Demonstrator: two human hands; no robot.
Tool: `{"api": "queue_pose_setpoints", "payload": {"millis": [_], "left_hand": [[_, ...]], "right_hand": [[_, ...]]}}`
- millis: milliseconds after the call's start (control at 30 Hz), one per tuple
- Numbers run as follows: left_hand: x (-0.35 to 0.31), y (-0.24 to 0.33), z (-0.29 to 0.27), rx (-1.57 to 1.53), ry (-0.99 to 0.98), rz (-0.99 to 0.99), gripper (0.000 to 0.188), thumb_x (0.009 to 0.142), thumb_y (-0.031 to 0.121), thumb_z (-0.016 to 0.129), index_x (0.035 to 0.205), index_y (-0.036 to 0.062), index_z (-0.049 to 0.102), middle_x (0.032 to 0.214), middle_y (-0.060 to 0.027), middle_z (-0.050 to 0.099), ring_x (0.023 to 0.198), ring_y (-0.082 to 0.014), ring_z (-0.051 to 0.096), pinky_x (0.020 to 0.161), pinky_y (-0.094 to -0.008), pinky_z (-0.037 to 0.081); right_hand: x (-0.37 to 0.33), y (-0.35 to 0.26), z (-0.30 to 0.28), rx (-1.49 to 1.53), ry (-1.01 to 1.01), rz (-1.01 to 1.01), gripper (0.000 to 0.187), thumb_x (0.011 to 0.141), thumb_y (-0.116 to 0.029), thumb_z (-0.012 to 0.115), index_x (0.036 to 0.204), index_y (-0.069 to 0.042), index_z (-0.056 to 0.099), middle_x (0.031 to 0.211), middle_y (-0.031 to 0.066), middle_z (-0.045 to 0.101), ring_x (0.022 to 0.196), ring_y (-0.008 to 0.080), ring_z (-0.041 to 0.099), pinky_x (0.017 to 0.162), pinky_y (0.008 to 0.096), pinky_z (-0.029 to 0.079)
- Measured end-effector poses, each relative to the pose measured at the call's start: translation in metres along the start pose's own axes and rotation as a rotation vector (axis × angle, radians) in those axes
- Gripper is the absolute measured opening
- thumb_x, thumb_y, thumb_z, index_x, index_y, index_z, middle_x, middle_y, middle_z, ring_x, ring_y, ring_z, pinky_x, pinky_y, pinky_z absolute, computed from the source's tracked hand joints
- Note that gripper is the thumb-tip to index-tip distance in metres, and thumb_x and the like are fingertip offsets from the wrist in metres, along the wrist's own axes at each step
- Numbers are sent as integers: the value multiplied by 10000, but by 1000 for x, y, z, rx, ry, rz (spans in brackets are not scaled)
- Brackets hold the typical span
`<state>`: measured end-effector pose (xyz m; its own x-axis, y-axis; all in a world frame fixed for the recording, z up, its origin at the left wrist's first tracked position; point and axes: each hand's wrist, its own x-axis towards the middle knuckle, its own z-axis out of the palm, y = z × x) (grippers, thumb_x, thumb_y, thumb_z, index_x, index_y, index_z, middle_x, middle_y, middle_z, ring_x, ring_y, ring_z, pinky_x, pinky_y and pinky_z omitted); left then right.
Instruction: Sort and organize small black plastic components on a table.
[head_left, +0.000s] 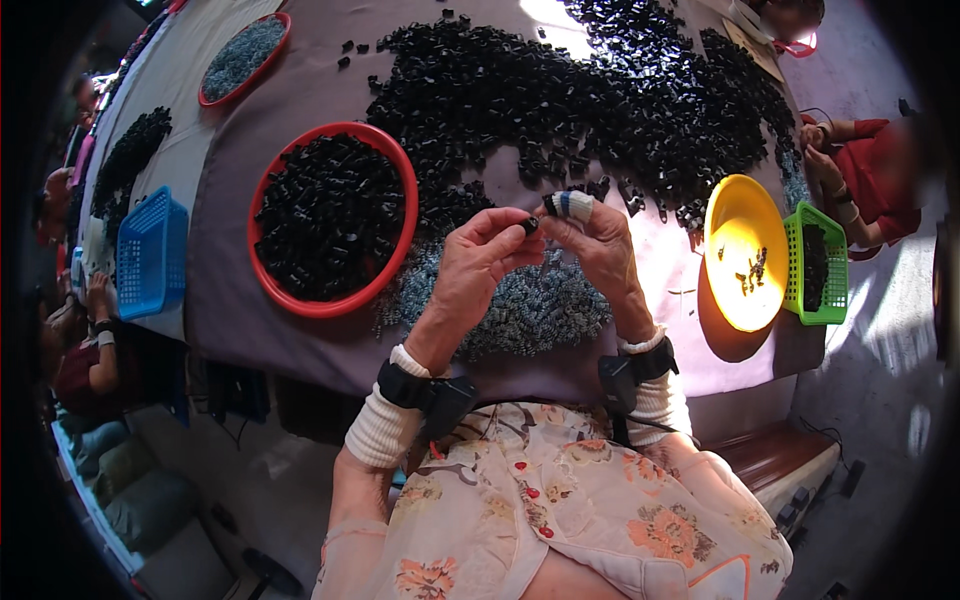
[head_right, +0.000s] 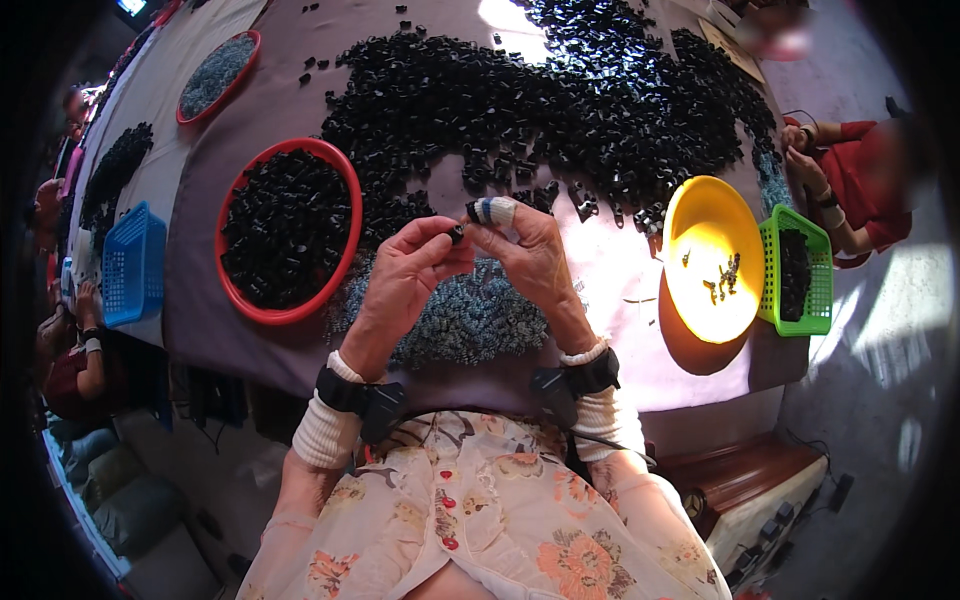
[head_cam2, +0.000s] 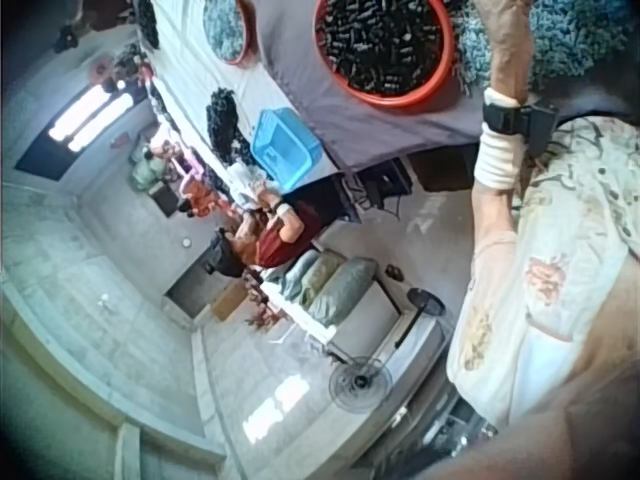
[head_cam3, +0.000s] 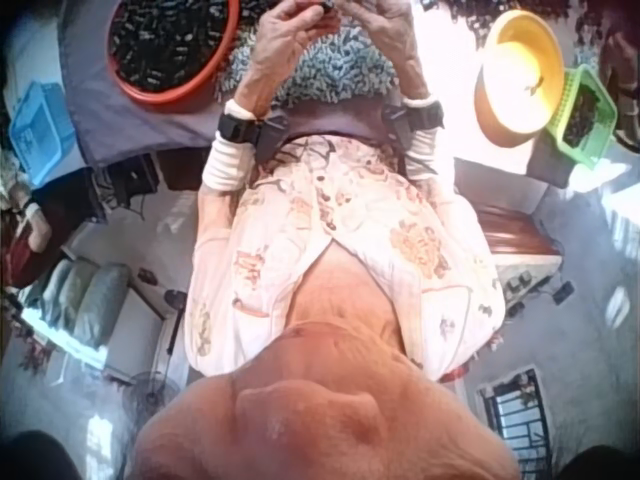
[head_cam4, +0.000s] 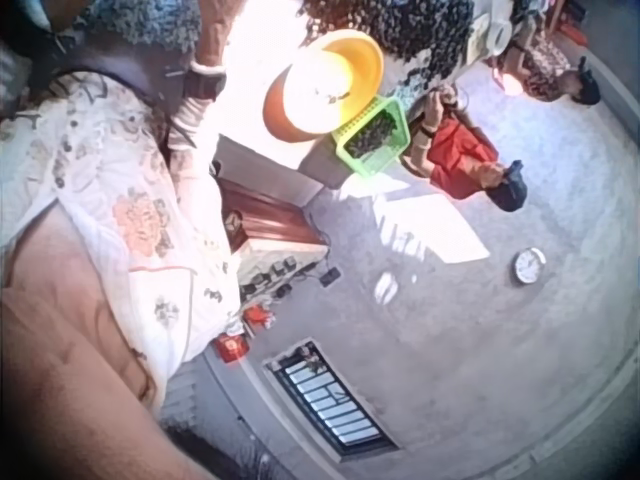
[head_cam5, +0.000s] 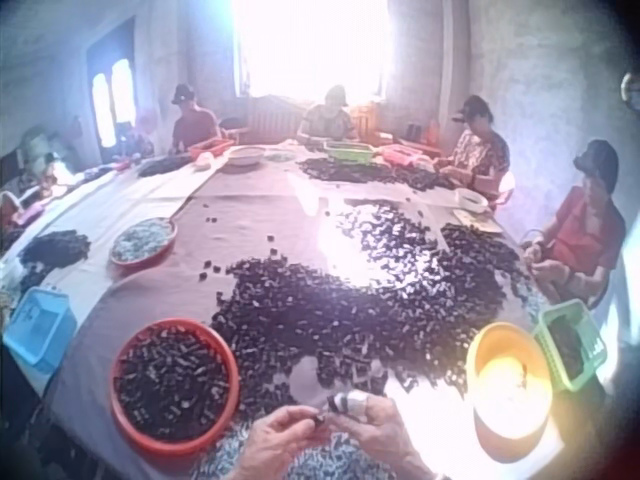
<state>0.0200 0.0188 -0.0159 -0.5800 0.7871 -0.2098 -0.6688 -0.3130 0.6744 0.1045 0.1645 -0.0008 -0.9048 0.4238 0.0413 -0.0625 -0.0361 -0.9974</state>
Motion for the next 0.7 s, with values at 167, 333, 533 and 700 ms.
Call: {"api": "queue_pose_setpoints", "payload": {"millis": [167,333,533,700], "left_hand": [[-1,-4,-3,50,-39,-3,223,906,45,553,1117,-23,574,992,-137,646,877,-208,652,806,-349,549],[-5,-7,-4,232,3,5,288,874,93,620,1130,-34,581,941,-104,662,818,-168,660,768,-306,555],[-5,-5,-1,252,-2,6,264,873,83,615,1108,-34,592,931,-100,663,806,-161,658,757,-301,555],[-7,-5,-3,234,14,10,214,888,49,578,1087,-27,591,945,-109,654,800,-174,652,766,-316,559]], "right_hand": [[0,-1,-2,-223,-30,-150,116,819,-39,664,927,3,654,802,36,625,738,94,590,637,227,476],[-4,-9,2,-336,-61,-184,116,811,-40,659,918,5,650,799,69,624,728,123,603,617,246,476],[-7,-5,-2,-415,-51,-190,115,819,-58,648,917,3,649,829,86,637,713,168,611,612,272,485],[-13,-8,-5,-470,-95,-221,172,780,-66,677,946,-34,649,804,83,612,733,237,584,629,321,467]]}}
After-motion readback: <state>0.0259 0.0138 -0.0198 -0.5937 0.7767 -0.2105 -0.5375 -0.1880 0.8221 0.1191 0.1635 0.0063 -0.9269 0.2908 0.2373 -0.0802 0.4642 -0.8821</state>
